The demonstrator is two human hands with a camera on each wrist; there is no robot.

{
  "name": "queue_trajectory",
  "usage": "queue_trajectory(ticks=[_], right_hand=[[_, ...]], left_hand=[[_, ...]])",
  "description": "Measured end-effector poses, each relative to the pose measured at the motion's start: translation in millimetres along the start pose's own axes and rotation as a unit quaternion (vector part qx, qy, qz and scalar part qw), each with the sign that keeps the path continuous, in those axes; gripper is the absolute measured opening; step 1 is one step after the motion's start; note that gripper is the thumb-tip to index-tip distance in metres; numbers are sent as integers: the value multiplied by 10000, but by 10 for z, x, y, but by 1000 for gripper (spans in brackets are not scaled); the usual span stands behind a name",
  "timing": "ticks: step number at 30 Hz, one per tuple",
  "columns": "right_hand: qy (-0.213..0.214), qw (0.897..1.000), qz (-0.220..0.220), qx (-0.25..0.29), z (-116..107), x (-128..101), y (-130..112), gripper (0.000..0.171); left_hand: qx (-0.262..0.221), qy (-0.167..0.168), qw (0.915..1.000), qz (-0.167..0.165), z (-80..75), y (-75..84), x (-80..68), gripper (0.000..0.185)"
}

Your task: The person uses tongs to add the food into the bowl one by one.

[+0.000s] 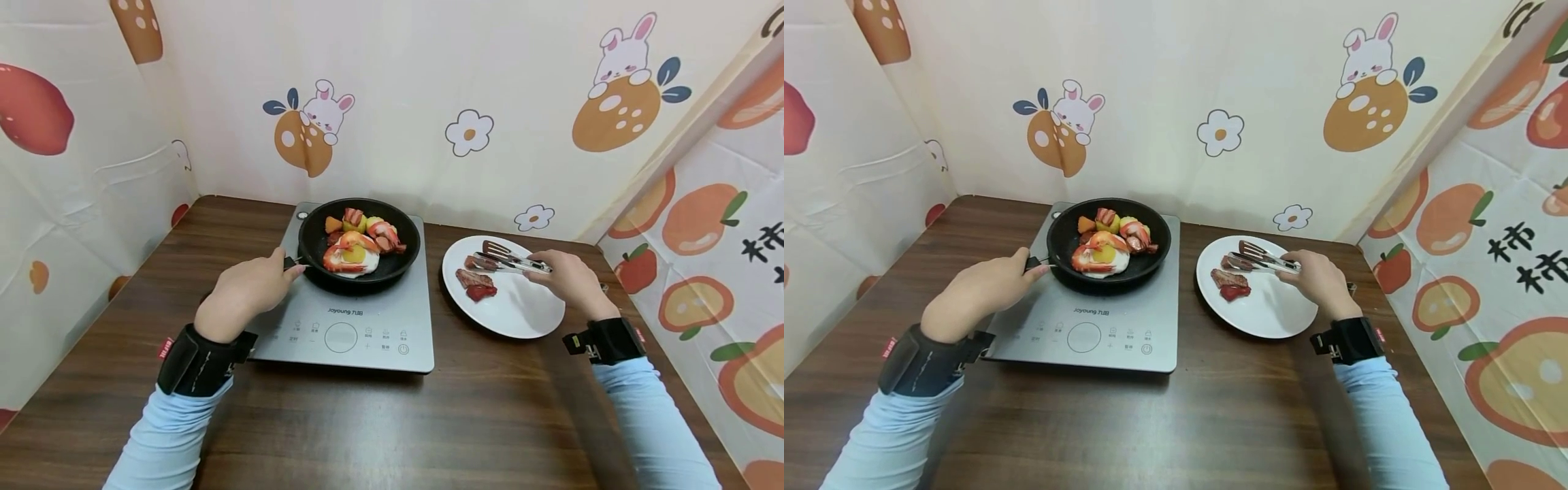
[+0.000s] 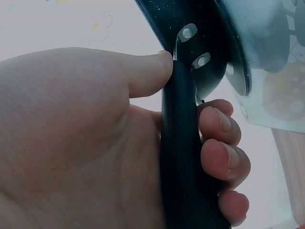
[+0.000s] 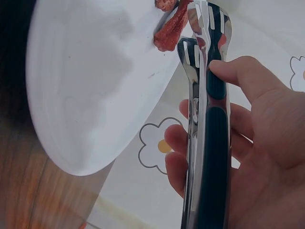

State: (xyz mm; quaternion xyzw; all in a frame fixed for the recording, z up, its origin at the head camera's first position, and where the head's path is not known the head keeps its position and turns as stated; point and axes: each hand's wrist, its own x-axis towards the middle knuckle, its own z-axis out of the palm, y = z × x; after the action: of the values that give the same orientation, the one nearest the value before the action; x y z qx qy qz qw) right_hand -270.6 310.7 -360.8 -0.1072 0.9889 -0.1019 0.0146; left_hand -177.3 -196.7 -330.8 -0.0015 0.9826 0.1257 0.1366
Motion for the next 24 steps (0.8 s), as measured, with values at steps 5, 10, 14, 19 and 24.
queue_trajectory(ticks=[5,10,14,19,24], right_hand=[[-167,9997,-132,-91,-58,42,-4,54],[-311,9985,-424,-171,-129,97,3,54],[-407,9974,-552,-211,-131,128,2,51],[-325,9978,-487,-303,-92,133,-28,46],[3,9998,20,-195,-55,90,-54,45]], left_hand=[[-1,5,10000,-5,-2,-6,-5,73],[10,-10,10000,-22,2,-13,-4,73],[9,-30,10000,-24,20,-12,-2,74],[17,-33,10000,-35,22,-5,0,74],[40,37,10000,-50,5,1,12,73]])
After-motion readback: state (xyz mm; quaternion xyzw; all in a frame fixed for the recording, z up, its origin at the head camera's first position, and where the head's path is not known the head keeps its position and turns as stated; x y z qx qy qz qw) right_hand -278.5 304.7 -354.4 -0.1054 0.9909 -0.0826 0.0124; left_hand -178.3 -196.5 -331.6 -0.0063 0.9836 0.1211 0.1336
